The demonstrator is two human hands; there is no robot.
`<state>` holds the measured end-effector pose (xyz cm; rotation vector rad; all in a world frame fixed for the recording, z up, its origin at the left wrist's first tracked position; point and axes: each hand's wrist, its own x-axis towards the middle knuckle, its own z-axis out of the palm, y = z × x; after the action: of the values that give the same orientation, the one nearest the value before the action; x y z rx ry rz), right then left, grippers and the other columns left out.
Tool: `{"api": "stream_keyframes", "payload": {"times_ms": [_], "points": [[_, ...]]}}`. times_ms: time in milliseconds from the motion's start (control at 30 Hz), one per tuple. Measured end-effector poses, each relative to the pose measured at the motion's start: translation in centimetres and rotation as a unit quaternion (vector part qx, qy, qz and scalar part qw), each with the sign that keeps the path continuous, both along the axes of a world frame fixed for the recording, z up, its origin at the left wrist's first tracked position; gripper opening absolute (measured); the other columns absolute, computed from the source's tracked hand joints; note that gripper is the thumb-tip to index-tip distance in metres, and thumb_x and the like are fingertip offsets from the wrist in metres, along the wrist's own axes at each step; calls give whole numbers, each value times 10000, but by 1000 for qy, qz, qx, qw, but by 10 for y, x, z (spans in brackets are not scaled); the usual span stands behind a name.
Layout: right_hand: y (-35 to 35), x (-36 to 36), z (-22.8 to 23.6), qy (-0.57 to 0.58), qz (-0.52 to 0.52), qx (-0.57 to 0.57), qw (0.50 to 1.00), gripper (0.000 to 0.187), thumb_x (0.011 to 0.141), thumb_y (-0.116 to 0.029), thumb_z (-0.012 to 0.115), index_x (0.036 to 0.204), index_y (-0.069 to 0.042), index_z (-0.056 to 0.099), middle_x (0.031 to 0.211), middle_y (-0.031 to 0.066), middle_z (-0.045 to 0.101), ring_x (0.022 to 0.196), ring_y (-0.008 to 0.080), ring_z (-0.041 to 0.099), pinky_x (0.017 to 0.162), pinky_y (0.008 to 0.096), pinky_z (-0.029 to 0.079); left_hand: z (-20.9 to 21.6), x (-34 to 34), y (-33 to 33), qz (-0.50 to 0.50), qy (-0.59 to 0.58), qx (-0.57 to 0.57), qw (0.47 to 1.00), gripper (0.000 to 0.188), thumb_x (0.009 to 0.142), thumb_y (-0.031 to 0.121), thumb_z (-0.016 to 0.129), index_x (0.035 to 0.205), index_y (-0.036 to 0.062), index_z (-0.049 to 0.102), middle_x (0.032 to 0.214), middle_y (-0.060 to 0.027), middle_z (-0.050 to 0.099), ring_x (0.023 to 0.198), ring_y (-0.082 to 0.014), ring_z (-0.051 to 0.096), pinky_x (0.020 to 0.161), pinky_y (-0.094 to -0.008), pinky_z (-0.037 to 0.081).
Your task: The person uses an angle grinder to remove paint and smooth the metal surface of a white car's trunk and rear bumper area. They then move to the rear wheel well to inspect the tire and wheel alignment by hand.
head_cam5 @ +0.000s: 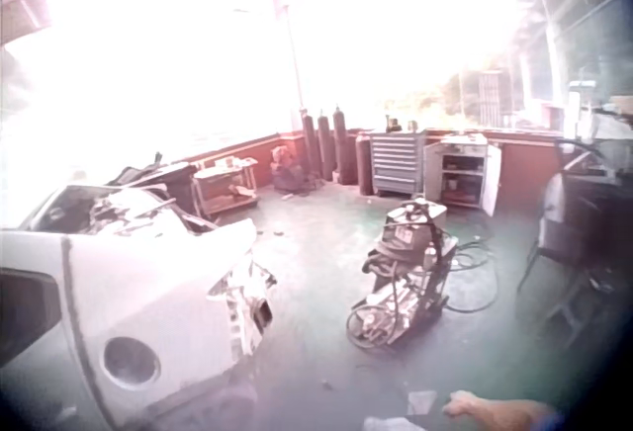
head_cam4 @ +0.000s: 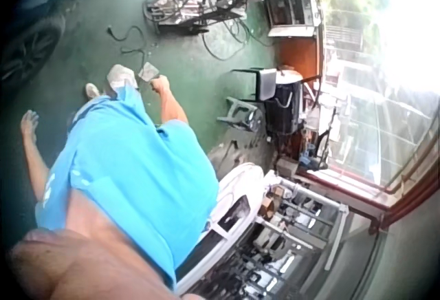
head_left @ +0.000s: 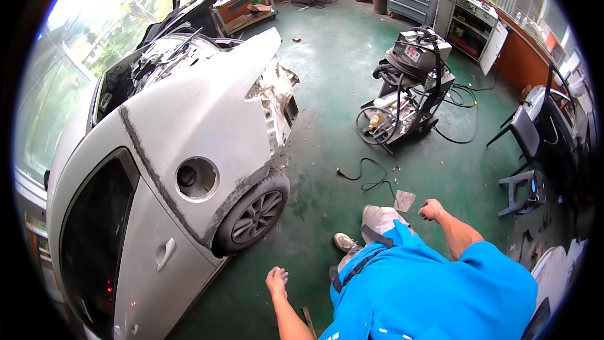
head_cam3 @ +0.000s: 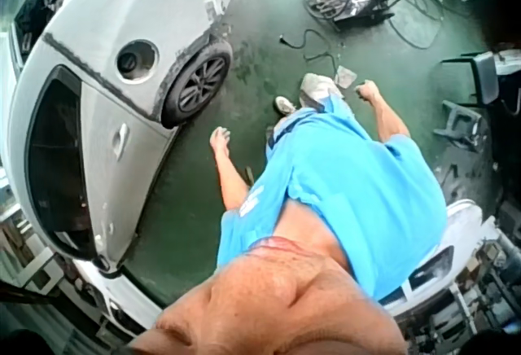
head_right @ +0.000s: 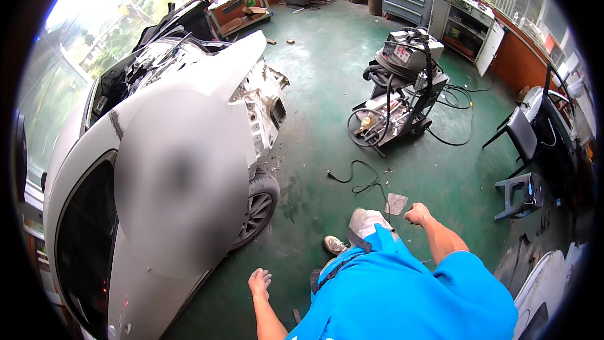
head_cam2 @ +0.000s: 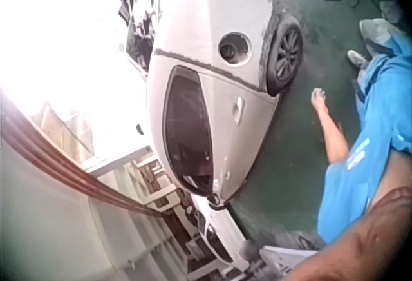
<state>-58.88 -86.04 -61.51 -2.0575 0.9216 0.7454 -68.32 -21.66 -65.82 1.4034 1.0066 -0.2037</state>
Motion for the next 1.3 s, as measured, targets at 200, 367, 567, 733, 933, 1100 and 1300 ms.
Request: {"api": "stream_keyframes", "payload": {"times_ms": [200,367,567,733,933,1100,1300], "points": [[38,16,-7,29,52,14,998,399,762,-132,763,1108,53,691,920,139,738,729,214,720,592,328,560,-49,-21,-11,28,78,-52,995,343,999,224,605,1293,49,581,1091,-144,719,914,-272,715,806,-437,554],[65,34,0,27,45,37,998,389,774,-124,756,1108,63,689,917,139,734,757,220,712,617,338,573,-102,-98,-52,-39,249,-88,964,314,991,236,643,1218,19,645,1020,-114,715,768,-223,702,640,-359,542],[70,98,-23,32,190,-44,980,331,773,-126,750,1053,46,720,908,150,745,722,215,732,590,340,588,-90,-117,-65,99,190,-111,971,294,1001,224,620,1221,30,641,1036,-105,711,784,-208,698,662,-353,534],[118,195,-20,-123,136,92,979,326,763,-83,730,1050,66,687,866,153,716,690,199,694,579,326,547,-73,-104,-54,98,214,-83,968,289,996,242,625,1196,37,660,1009,-97,711,807,-206,694,668,-350,531],[164,218,31,-181,221,144,948,441,779,-145,744,1150,80,667,965,183,735,825,227,715,761,341,570,-76,-43,-18,84,183,-60,978,209,981,238,647,1042,39,664,771,-29,631,606,-151,594,477,-293,425],[120,187,-38,-47,266,94,958,515,723,-241,775,1151,36,702,1086,223,734,1011,308,718,908,383,558,-41,70,7,172,117,1,978,259,985,206,626,1210,76,623,925,-24,684,743,-177,672,617,-329,531],[102,213,-80,14,410,36,911,527,709,-265,762,1130,47,706,1068,233,734,957,300,737,890,377,563,-31,180,29,6,106,368,924,327,916,162,696,1183,-22,658,1093,-163,723,975,-278,691,908,-388,525]]}}
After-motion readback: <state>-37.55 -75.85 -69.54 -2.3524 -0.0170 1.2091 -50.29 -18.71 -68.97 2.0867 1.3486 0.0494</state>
